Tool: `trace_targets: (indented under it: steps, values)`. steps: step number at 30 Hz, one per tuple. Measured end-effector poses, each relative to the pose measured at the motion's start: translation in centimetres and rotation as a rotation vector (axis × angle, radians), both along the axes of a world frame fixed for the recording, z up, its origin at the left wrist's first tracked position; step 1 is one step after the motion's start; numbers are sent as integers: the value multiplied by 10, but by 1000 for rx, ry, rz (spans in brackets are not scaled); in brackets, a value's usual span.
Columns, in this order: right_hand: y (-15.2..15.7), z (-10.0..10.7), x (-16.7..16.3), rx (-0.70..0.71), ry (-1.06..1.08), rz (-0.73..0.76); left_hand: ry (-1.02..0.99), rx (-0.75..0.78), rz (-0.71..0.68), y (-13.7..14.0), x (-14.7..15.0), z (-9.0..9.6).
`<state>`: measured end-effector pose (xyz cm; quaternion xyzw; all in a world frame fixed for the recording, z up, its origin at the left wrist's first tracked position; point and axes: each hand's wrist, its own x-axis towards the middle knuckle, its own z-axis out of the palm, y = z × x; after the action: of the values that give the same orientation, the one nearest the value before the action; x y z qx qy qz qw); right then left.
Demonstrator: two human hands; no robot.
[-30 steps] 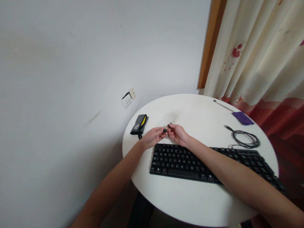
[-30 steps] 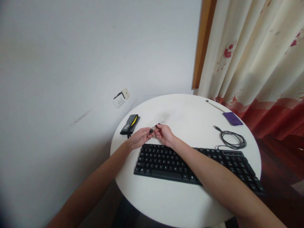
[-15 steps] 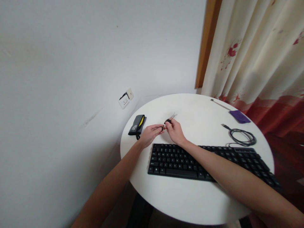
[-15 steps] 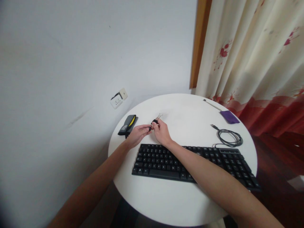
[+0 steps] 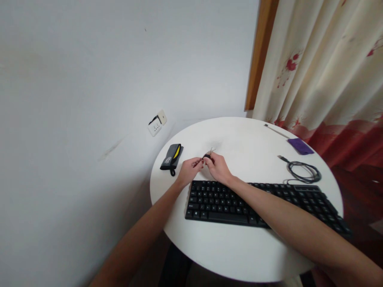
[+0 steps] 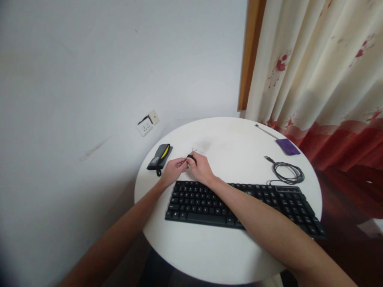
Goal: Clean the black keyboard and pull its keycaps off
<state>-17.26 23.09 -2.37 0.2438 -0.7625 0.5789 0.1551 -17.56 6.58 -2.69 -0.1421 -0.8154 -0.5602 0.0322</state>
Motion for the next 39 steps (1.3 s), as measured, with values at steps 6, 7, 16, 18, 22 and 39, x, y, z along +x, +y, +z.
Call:
trace_targets:
  steps: [6,7,16,18,22,39]
  values:
    - [0,-2,-6,-144,-162,31,-147,149,-194,-10,-5,3]
    - [0,-3,-7,-165,-184,42,-193,215,-210,-10,-5,2]
    - [0,-5,-7,-103,-158,71,-428,503,-171,-7,-11,-5]
    - [0,-3,-7,-105,-159,43,-335,354,-91,-8,-23,-5]
    - [1,-1,-8,-159,-196,-10,-47,-62,34,-2,-57,-6]
    - [1,-9,-17,-396,-370,-64,335,-477,28,-12,-95,-24]
